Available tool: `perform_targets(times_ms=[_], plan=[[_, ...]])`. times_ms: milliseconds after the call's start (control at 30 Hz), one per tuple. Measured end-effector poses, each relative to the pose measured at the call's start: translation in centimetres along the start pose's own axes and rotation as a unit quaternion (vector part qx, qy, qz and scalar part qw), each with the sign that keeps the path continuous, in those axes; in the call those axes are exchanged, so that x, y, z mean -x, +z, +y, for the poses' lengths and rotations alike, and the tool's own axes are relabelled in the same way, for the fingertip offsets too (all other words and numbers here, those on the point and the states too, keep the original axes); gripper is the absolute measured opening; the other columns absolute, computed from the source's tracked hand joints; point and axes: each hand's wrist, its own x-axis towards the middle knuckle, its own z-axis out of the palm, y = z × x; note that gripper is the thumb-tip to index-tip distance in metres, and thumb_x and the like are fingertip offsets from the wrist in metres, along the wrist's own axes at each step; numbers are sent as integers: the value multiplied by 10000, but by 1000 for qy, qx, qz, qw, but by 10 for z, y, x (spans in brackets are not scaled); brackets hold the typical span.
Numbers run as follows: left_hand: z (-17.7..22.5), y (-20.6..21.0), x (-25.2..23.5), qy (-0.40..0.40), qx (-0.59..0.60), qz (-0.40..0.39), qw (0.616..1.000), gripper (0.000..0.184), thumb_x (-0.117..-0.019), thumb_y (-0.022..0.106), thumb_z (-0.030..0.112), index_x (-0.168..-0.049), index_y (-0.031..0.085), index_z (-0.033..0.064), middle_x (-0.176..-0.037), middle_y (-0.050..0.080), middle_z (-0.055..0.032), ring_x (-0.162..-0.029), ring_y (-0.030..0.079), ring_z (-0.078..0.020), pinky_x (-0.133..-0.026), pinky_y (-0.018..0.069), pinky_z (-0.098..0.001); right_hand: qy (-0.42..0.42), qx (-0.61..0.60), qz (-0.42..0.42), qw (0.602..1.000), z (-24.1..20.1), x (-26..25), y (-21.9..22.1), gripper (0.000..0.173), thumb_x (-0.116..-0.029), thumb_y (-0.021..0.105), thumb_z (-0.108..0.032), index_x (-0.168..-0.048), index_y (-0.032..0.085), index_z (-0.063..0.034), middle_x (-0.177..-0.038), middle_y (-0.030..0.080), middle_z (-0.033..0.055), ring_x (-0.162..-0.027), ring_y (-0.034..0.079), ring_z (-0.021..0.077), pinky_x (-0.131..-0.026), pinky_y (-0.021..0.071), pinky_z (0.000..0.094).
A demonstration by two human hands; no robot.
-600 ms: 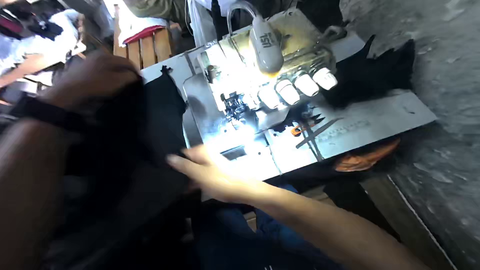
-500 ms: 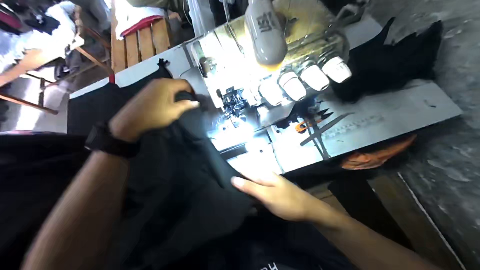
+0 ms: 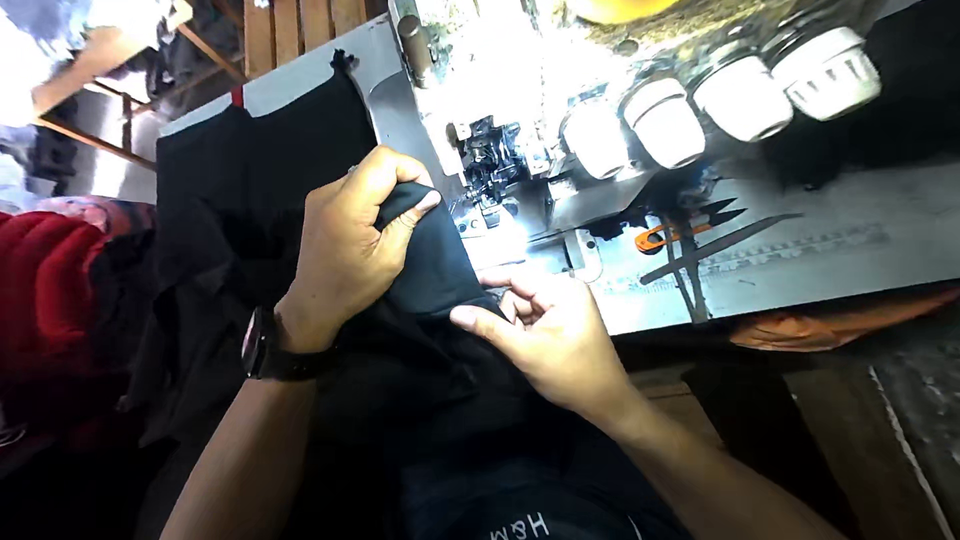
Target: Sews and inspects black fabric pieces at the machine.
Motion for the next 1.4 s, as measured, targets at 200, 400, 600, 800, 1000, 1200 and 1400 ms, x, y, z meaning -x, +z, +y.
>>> perform_targets(times_ms=[200,400,600,800,1000,1200,1400], plan=[[-1,17,3,-73,-76,5,994,135,-949,715,175,-1041,706,78,-959,719,-39,-901,654,-143,-830,463,-388,41,-17,19,999,7,-1,-2,151,-917,770,-211,-827,740,-94,-570,519,-114,-490,409,-54,-452,325,115],[-2,23,-11,-175,-38,-14,984,235,-873,775,127,-1089,693,84,-1002,720,-46,-918,688,-103,-831,548,-340,44,14,95,994,19,-12,-13,285,-841,838,-211,-641,651,-133,-535,521,-118,-467,424,-74,-430,333,102],[-20,42,-31,-179,-70,57,980,286,-864,737,265,-1112,713,124,-987,752,-15,-974,694,-119,-952,466,-502,1,33,105,994,21,-29,-22,415,-809,863,-260,-586,520,-186,-526,433,-127,-460,357,-61,-436,272,114],[-27,46,-38,-177,-101,54,977,305,-851,729,291,-1112,729,135,-975,765,-44,-983,713,-191,-1004,406,-611,-11,82,75,994,19,-35,-32,435,-802,861,-272,-591,490,-188,-489,399,-96,-416,347,-4,-407,279,164],[-15,45,-34,-161,-220,76,959,385,-856,712,329,-1176,709,115,-1067,732,-125,-1074,668,-331,-1010,387,-644,15,106,45,993,10,-37,-40,413,-811,872,-252,-612,524,-149,-461,389,-61,-387,337,29,-393,289,194],[25,51,22,-171,-135,19,976,428,-1072,450,315,-1406,633,119,-1557,506,-60,-1489,396,-240,-1200,307,-569,85,271,-12,959,-3,-22,-66,321,-771,867,-433,-748,668,-182,-589,522,-89,-552,482,52,-568,422,310],[-12,47,23,-76,-65,-55,993,447,-1082,377,264,-1414,626,97,-1599,449,-79,-1560,252,-259,-1268,192,-533,54,337,10,940,-1,-22,-57,309,-813,838,-439,-764,676,-180,-594,546,-77,-571,521,83,-579,450,364]])
